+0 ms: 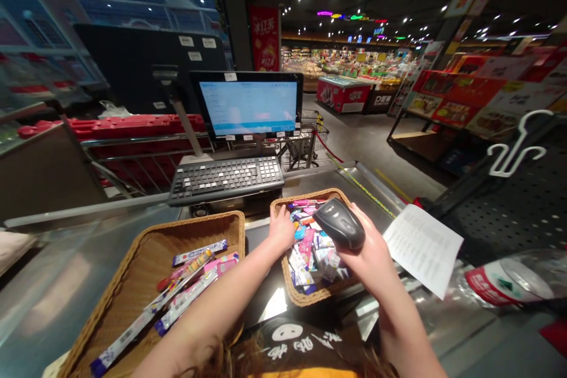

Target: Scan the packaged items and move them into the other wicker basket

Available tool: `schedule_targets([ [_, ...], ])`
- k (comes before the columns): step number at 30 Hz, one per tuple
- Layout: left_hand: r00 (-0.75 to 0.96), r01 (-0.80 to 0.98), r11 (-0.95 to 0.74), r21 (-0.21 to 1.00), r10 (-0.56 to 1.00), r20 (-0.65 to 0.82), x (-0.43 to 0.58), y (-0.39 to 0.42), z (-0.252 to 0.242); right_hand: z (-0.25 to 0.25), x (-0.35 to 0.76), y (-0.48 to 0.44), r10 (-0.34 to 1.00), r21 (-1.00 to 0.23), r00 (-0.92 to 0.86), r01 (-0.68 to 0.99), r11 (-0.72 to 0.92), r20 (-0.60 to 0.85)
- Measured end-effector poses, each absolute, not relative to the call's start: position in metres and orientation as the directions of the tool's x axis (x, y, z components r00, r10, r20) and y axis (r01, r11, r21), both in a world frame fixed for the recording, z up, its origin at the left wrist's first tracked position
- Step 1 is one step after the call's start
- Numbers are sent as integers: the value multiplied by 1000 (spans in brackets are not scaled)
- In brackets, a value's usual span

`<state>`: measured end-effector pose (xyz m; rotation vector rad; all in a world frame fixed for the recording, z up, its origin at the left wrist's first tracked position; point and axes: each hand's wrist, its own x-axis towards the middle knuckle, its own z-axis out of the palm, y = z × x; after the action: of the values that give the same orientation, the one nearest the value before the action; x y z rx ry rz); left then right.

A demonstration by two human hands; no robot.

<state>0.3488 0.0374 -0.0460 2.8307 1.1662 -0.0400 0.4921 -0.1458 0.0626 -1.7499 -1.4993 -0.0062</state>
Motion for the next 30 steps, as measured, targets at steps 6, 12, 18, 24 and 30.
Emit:
schedule_targets([
  [6, 706, 705, -704, 87, 708, 6, 353, 24, -39, 60, 495, -148, 809, -560, 296, 827, 49, 508],
  [12, 742, 599, -785, 158, 618, 259, 355, 8, -32, 58, 499, -150, 810, -570, 322, 821, 19, 490],
  [18, 807, 450, -883, 136, 467, 361, 349, 16, -14, 61, 501, -152, 798, -584, 345, 812, 11, 494],
  [24, 752, 376, -926, 20, 318, 578, 322, 34, 20, 62, 501, -152, 792, -576, 337, 817, 22, 508],
  [30, 597, 330, -930, -163, 72, 799, 286, 44, 61, 69, 492, -147, 797, -537, 281, 841, 64, 535],
])
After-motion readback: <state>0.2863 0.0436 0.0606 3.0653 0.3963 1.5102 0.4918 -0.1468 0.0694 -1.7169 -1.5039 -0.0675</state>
